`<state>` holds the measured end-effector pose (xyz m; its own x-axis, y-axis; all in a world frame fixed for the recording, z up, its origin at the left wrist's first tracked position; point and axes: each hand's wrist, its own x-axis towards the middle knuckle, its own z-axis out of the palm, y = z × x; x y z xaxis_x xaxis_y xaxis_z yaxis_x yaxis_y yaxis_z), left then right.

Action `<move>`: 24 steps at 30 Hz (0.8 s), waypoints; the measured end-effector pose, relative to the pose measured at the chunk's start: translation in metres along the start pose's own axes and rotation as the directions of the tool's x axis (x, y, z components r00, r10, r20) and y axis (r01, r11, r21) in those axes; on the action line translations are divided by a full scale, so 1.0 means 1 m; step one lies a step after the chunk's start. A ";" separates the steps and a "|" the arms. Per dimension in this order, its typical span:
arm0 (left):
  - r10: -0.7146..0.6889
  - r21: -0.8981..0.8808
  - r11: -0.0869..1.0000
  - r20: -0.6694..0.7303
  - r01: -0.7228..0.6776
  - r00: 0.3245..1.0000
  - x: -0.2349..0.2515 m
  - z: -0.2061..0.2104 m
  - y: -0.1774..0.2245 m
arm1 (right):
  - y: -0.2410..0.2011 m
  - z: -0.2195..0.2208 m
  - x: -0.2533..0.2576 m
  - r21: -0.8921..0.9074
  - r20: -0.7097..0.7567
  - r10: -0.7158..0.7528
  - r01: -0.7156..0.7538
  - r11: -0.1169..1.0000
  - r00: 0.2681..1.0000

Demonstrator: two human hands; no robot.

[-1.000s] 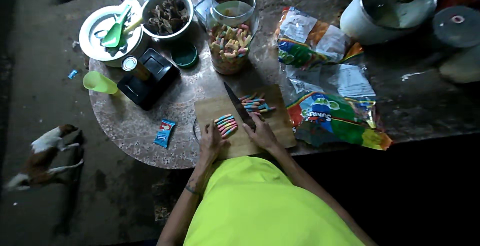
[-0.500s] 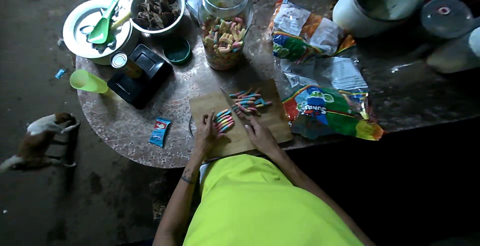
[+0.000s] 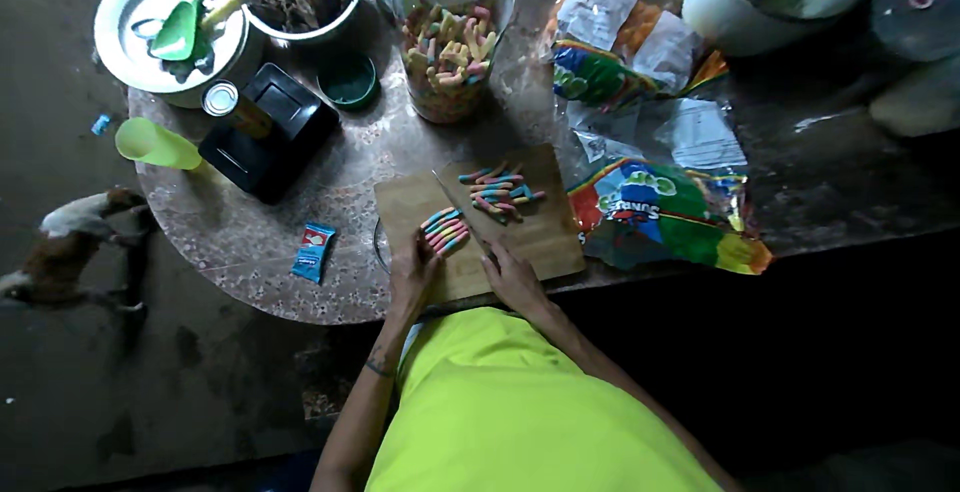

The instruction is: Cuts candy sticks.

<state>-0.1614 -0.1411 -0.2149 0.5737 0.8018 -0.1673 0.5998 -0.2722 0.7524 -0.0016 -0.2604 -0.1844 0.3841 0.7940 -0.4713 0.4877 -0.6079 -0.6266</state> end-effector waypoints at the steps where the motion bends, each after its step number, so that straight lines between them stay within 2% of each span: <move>1: 0.011 -0.022 1.000 -0.019 -0.011 1.000 -0.001 0.001 -0.001 | 0.000 0.000 0.000 0.003 -0.004 -0.002 0.002 1.000 1.000; 3: -0.015 -0.073 0.997 -0.024 0.013 1.000 -0.003 0.000 0.000 | 0.003 0.004 -0.001 0.021 -0.064 -0.020 0.022 1.000 0.998; 6: -0.113 -0.053 0.992 -0.046 0.111 0.992 -0.006 -0.005 0.005 | 0.010 0.014 -0.005 0.059 -0.301 -0.072 0.094 0.994 0.951; 9: -0.174 -0.002 0.985 -0.048 0.174 0.984 -0.005 -0.010 0.008 | 0.007 0.012 -0.009 0.078 -0.384 -0.062 0.099 0.992 0.921; 11: -0.141 -0.005 0.990 -0.056 0.141 0.988 -0.004 -0.007 0.007 | 0.001 0.007 -0.011 0.115 -0.306 -0.018 0.055 0.992 0.952; 13: -0.120 -0.009 0.993 -0.058 0.120 0.991 -0.004 -0.004 0.005 | -0.002 0.003 -0.011 0.163 -0.132 0.041 -0.020 0.987 0.990; 15: -0.118 -0.012 0.993 -0.064 0.117 0.991 -0.003 -0.002 0.003 | -0.012 0.001 -0.012 0.119 -0.021 0.089 -0.086 0.989 0.996; 20: -0.171 -0.035 0.985 -0.069 0.169 0.983 0.004 -0.008 -0.005 | -0.030 0.006 -0.015 -0.045 -0.021 0.132 -0.133 0.990 0.991; 24: -0.189 -0.048 0.981 -0.077 0.186 0.979 0.020 -0.029 -0.006 | -0.029 0.009 -0.014 -0.069 -0.022 0.139 -0.140 0.988 0.990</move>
<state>-0.1700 -0.1081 -0.2045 0.4049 0.8775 -0.2569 0.6685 -0.0924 0.7380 -0.0282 -0.2534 -0.1654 0.4657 0.7012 -0.5399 0.4817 -0.7126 -0.5101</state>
